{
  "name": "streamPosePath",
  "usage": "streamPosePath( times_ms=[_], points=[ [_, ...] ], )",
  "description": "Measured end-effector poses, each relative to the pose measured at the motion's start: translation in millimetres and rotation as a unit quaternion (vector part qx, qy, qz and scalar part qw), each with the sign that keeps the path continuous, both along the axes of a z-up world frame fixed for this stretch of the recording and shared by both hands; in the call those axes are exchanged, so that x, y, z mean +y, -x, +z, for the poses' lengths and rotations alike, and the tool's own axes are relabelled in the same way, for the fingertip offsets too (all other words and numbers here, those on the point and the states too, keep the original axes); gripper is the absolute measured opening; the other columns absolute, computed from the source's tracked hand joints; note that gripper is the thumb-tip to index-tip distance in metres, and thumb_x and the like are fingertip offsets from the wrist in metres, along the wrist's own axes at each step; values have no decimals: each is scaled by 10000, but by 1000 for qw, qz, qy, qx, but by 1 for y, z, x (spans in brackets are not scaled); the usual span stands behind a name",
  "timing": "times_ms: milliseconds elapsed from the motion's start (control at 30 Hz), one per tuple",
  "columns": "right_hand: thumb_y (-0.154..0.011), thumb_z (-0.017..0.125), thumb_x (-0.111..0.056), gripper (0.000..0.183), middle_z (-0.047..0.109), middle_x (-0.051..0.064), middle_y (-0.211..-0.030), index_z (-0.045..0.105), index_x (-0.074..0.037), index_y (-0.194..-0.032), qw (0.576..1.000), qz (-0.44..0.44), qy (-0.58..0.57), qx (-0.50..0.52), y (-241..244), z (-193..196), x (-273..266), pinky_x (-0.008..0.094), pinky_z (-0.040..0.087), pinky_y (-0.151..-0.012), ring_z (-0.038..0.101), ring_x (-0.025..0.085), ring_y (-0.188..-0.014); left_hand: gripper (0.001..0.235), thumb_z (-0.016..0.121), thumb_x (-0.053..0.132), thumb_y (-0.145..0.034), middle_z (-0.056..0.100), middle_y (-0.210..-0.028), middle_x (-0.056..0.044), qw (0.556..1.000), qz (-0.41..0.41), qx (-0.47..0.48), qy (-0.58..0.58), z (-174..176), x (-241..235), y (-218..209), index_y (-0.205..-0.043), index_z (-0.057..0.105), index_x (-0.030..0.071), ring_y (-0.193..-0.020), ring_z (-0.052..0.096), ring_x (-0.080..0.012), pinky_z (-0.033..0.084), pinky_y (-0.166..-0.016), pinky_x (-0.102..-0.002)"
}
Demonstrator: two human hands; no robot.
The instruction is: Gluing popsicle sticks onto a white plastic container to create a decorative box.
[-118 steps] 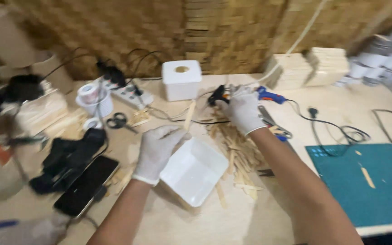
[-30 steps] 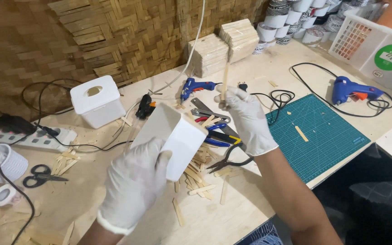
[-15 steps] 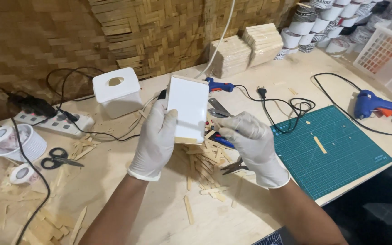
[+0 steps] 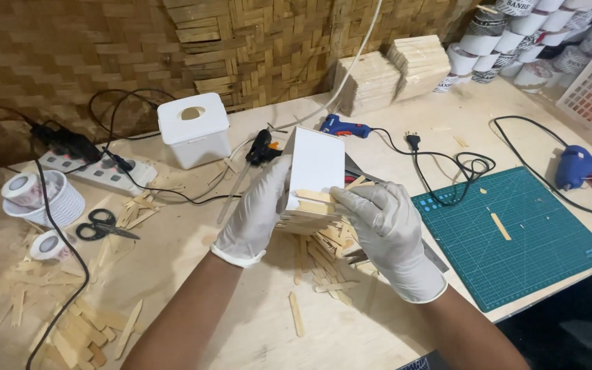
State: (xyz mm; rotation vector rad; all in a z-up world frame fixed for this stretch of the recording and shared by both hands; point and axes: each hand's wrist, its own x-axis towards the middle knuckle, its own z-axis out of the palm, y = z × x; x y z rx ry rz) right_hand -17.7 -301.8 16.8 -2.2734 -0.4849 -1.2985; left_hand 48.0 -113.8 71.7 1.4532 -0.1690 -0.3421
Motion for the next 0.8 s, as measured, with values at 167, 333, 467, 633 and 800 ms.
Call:
streamPosePath(
  times_ms=[167, 333, 467, 633, 800],
  points=[
    [-893, 777, -251, 198, 750, -17, -911, 810, -131, -1047, 1000, -1, 21, -15, 1, -1, -2, 331, 517, -760, 626, 224, -741, 437, 574, 272, -998, 543, -1150, -89, 996, -35, -26, 81, -6, 1, 0, -1362, 574, 31, -1051, 486, -162, 413, -1107, -385],
    [-931, 743, -204, 187, 741, -20, -933, 805, -131, -1091, 999, 5, 29, -17, 5, 4, 2, 322, 490, -783, 635, 213, -771, 445, 565, 201, -828, 475, -814, -6, 995, -68, -73, -4, 30, 12, 25, -1253, 645, 98, -817, 492, -110, 453, -812, -247],
    [-944, 728, -172, 178, 735, -5, -924, 801, -119, -1097, 999, 4, 33, -12, 6, 7, 4, 339, 489, -789, 635, 229, -767, 457, 599, 182, -808, 502, -854, -29, 994, -66, -82, -17, 22, 8, 18, -1255, 639, 97, -855, 536, -147, 478, -847, -267],
    [-919, 760, -246, 225, 703, -20, -905, 800, -154, -1120, 995, -36, 83, -36, 7, 3, 2, 333, 460, -810, 622, 208, -773, 551, 541, -2, -778, 665, -1082, -41, 992, -102, -78, 14, 19, 4, 16, -1326, 574, 48, -1009, 536, -130, 462, -904, -257],
    [-911, 767, -280, 233, 689, -3, -916, 799, -159, -1107, 994, -35, 86, -49, 6, 4, 4, 351, 449, -823, 620, 213, -786, 565, 531, -14, -787, 666, -1134, -30, 991, -107, -81, 6, 21, 5, 16, -1346, 561, 58, -1029, 524, -134, 464, -947, -289]
  ],
)
